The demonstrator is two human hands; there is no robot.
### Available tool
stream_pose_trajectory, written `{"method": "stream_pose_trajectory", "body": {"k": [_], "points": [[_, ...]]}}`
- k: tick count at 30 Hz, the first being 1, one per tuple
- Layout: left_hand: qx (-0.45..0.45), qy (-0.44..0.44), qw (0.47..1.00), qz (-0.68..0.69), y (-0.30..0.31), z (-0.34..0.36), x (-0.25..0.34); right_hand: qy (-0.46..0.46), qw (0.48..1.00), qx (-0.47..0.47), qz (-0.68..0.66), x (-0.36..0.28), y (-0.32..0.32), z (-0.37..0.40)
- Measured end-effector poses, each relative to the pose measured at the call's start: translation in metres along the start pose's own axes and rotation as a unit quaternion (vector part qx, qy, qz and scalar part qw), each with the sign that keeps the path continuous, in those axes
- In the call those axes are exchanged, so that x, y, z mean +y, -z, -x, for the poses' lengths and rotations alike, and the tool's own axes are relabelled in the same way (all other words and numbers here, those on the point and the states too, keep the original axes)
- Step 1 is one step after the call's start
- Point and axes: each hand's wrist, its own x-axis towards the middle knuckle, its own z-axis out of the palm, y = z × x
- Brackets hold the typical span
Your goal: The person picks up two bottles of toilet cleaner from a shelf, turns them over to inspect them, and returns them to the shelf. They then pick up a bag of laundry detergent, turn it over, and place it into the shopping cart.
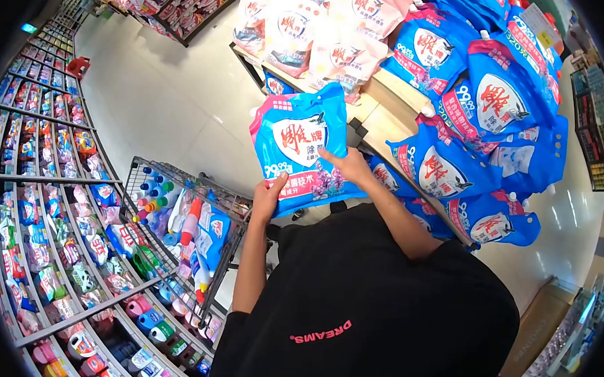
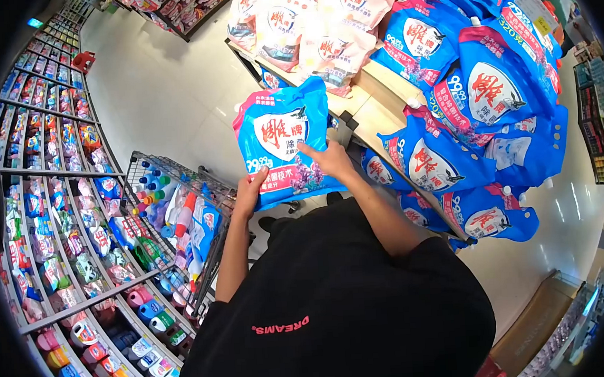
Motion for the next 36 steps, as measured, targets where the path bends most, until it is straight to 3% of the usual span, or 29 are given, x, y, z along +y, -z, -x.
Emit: {"method": "stream_pose_trajectory", "body": {"k": [4, 10, 22, 31, 36], "points": [[0.019, 0.001, 1.000, 0.006, -0.004, -0.002, 0.002, -0.037, 0.998, 0.001, 0.041, 0.006, 0.000, -0.005], [0.028, 0.072, 0.997, 0.005, -0.001, -0.005, 0.001, -0.114, 0.990, -0.008, 0.081, 0.014, -0.002, -0.012], [0.047, 0.165, 0.984, -0.053, 0.006, -0.007, 0.000, -0.163, 0.970, -0.171, -0.063, -0.001, 0.002, 0.001], [0.055, 0.141, 0.988, -0.035, 0.008, -0.011, -0.010, -0.169, 0.967, -0.188, -0.042, -0.005, 0.006, 0.006], [0.032, 0.099, 0.994, -0.014, 0.004, -0.006, -0.011, -0.097, 0.979, -0.177, -0.029, 0.024, -0.001, -0.004]]}}
